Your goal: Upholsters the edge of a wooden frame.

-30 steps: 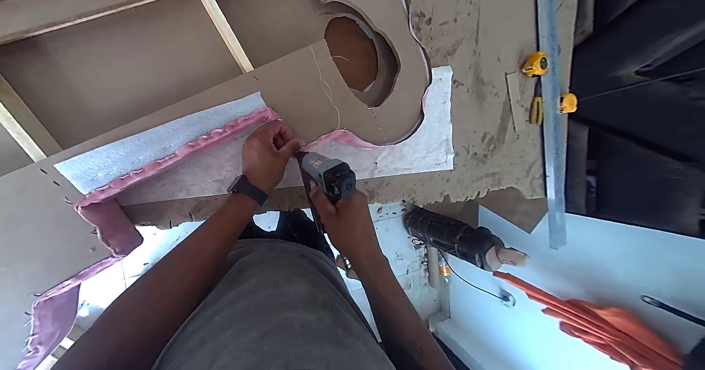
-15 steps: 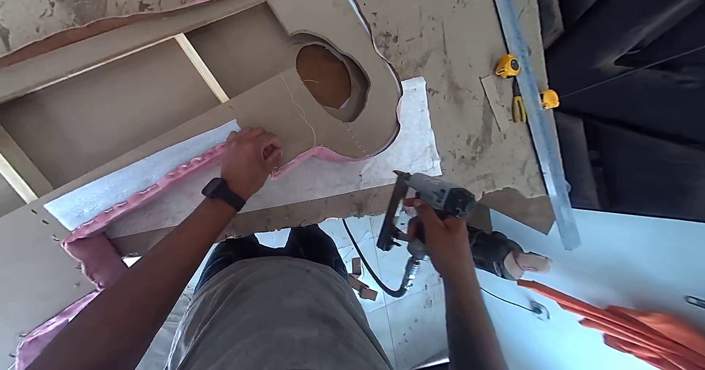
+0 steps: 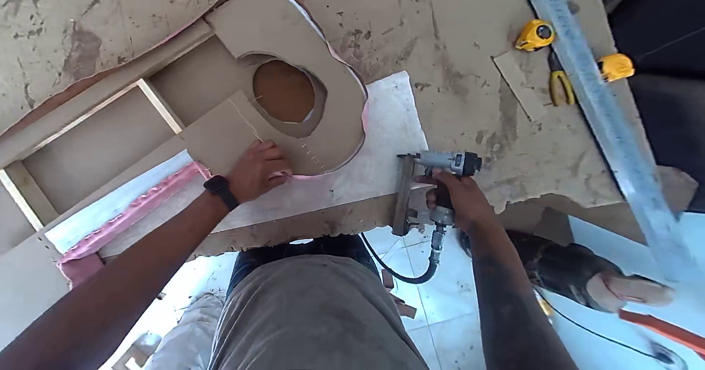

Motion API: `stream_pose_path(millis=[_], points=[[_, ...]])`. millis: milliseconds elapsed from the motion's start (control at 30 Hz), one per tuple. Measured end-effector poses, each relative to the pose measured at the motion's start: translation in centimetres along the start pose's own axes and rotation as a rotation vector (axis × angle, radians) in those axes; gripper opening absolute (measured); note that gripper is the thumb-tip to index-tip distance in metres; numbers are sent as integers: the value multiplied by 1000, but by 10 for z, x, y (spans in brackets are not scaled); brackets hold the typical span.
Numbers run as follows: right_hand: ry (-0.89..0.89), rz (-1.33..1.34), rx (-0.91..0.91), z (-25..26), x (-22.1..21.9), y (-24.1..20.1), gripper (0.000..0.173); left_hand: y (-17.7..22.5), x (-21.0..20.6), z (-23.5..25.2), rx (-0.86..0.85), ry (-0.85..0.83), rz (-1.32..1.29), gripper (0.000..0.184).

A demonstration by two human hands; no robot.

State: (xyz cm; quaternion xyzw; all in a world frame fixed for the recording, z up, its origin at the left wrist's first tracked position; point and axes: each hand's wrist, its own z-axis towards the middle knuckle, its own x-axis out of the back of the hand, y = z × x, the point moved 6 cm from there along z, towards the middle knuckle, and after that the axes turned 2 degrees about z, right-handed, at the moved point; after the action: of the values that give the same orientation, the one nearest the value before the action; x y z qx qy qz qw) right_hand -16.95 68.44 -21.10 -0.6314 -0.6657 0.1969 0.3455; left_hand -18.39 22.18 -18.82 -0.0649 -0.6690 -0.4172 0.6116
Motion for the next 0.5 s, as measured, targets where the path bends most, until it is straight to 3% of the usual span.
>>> stream_pose_path(millis=[133, 267, 500], points=[[-6, 88, -8, 6, 1, -8, 43, 7, -8, 11, -65, 19, -92, 16], [72, 58, 126, -37, -20, -18, 36, 0, -10, 15, -10, 84, -262, 12], [44, -110, 301, -159, -144, -17, 22, -5, -10, 17, 197, 74, -190, 18]])
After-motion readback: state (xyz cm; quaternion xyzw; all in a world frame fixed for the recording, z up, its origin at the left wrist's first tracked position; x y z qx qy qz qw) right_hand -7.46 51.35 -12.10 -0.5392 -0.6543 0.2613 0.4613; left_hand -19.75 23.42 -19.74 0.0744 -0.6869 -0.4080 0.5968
